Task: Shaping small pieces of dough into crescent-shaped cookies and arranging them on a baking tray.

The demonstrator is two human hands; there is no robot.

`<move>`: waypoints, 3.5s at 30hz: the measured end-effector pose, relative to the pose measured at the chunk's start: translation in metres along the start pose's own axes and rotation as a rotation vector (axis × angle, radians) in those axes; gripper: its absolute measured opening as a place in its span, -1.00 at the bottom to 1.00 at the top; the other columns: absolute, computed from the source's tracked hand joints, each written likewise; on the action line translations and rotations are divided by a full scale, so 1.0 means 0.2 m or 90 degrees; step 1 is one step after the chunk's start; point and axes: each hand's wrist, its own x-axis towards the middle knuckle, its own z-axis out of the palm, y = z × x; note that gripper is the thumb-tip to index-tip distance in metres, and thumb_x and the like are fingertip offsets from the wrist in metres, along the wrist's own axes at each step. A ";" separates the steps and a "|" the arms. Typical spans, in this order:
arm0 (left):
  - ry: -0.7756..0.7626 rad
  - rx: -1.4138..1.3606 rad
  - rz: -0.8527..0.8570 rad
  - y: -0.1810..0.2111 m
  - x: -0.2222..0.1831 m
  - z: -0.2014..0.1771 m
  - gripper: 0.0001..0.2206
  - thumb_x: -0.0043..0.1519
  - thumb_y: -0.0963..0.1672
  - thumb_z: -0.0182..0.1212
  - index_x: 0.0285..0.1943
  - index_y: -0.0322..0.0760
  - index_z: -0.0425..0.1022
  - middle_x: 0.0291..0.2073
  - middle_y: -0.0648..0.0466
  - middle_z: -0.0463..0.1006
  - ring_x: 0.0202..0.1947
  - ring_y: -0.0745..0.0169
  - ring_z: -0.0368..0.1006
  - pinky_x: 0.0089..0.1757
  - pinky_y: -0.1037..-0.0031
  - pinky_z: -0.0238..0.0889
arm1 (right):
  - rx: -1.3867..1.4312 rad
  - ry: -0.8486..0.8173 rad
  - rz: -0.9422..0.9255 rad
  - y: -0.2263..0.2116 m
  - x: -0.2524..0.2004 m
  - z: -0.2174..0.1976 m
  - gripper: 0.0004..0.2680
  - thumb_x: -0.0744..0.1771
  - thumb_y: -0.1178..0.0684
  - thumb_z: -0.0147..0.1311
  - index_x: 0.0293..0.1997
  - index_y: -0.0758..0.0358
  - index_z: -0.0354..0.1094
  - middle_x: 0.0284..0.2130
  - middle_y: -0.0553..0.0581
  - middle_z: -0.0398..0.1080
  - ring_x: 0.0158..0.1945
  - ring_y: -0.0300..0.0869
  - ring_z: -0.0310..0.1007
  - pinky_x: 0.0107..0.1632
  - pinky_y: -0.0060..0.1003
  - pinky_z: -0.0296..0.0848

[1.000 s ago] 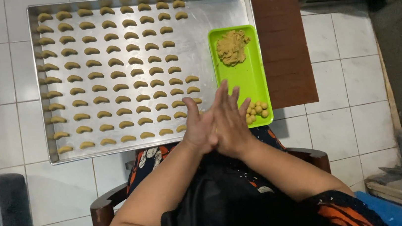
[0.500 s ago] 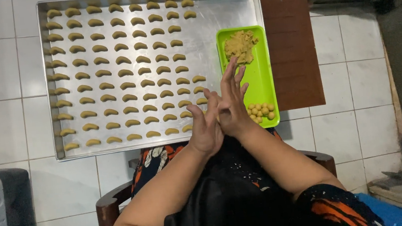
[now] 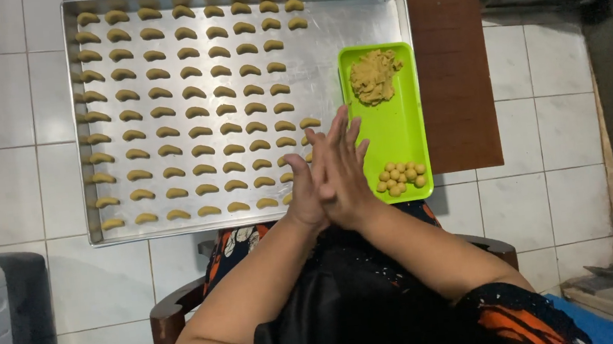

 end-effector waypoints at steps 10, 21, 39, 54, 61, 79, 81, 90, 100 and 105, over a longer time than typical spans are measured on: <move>0.013 -0.132 -0.061 0.15 0.01 0.04 0.06 0.12 0.42 -0.59 0.57 -0.35 -0.02 0.46 -0.11 -0.04 0.44 -0.13 -0.11 0.30 0.08 -0.15 | -0.075 0.020 0.118 0.29 0.07 0.06 -0.23 0.37 -0.56 -0.64 0.56 0.33 -0.75 0.52 0.43 -0.69 0.49 0.49 -0.79 0.21 0.72 -0.56; 0.043 -0.314 -0.142 0.27 0.16 0.09 0.06 0.12 0.44 -0.34 0.56 -0.34 0.04 0.32 -0.15 0.37 0.32 -0.07 0.30 0.17 0.18 0.31 | 0.005 -0.107 0.199 0.26 0.18 -0.01 -0.15 0.32 -0.52 -0.25 0.55 0.37 -0.70 0.51 0.46 -0.69 0.51 0.45 -0.80 0.30 0.61 -0.65; 0.033 0.127 -0.027 0.14 0.34 -0.26 -0.28 0.40 0.20 -0.52 0.61 -0.21 -0.51 0.57 -0.17 -0.47 0.54 -0.23 -0.56 0.38 -0.04 -0.61 | 0.157 -0.026 0.065 0.34 0.23 -0.11 -0.83 0.25 0.16 0.35 -0.11 0.20 0.61 -0.37 0.18 0.57 -0.33 -0.02 0.60 -0.26 -0.22 0.54; 0.293 0.172 0.047 0.37 0.37 -0.33 -0.40 0.45 0.07 -0.42 0.61 -0.28 -0.25 0.55 -0.19 -0.11 0.54 -0.22 -0.26 0.41 0.05 -0.36 | -0.017 0.056 0.137 0.79 0.44 0.09 -0.85 0.23 0.20 0.38 -0.17 0.24 0.60 -0.38 0.21 0.55 -0.30 0.06 0.59 -0.26 -0.18 0.57; 0.329 0.128 0.023 0.28 0.36 -0.35 -0.46 0.45 -0.03 -0.19 0.58 -0.33 -0.08 0.48 -0.26 0.08 0.50 -0.27 -0.10 0.37 -0.05 -0.29 | -0.121 0.009 0.143 0.92 0.44 0.24 -0.85 0.25 0.07 0.35 -0.13 0.14 0.61 -0.34 0.16 0.48 -0.22 0.07 0.57 -0.15 -0.14 0.58; 0.236 0.086 -0.250 -0.15 0.18 -0.24 -0.46 0.35 0.01 0.10 0.50 -0.18 0.21 0.28 -0.04 0.46 0.27 0.21 0.34 0.29 0.13 -0.02 | -0.178 -0.472 0.635 0.31 0.19 -0.49 -0.76 0.32 0.06 0.19 0.00 0.42 0.47 -0.53 0.21 0.57 -0.57 -0.10 0.61 -0.32 -0.13 0.59; 0.219 0.101 -0.283 -0.16 0.14 -0.20 -0.45 0.35 0.03 0.09 0.50 -0.20 0.22 0.29 -0.12 0.44 0.32 0.04 0.32 0.32 0.03 -0.08 | -0.243 -0.450 0.531 0.36 0.12 -0.47 -0.77 0.27 0.14 0.28 -0.06 0.47 0.50 -0.45 0.34 0.51 -0.47 0.02 0.62 -0.21 -0.01 0.58; 0.271 0.079 -0.314 -0.15 0.08 -0.19 -0.48 0.34 0.04 0.08 0.47 -0.16 0.27 0.23 0.00 0.50 0.21 0.19 0.41 0.23 0.29 0.12 | -0.186 -0.386 0.460 0.50 -0.05 -0.41 -0.77 0.15 0.17 0.39 -0.19 0.33 0.52 -0.34 0.31 0.46 -0.14 0.24 0.56 -0.07 0.08 0.51; 0.262 0.049 -0.317 -0.10 0.07 -0.15 -0.47 0.33 0.04 0.06 0.48 -0.12 0.24 0.26 0.00 0.48 0.23 0.20 0.38 0.17 0.44 0.10 | 0.184 -0.137 0.408 0.64 -0.14 -0.37 -0.78 0.23 0.29 0.27 -0.08 0.40 0.44 -0.33 0.24 0.44 -0.19 -0.08 0.37 0.00 -0.10 0.42; 0.217 -0.163 -0.333 -0.18 0.06 -0.17 -0.31 0.29 0.20 -0.01 0.52 -0.17 0.18 0.27 -0.09 0.46 0.18 0.11 0.46 0.08 0.47 0.29 | 0.261 -0.146 0.210 0.41 -0.11 -0.25 -0.90 0.21 0.16 0.41 -0.30 0.20 0.58 -0.31 0.22 0.60 -0.22 -0.03 0.49 -0.05 -0.13 0.37</move>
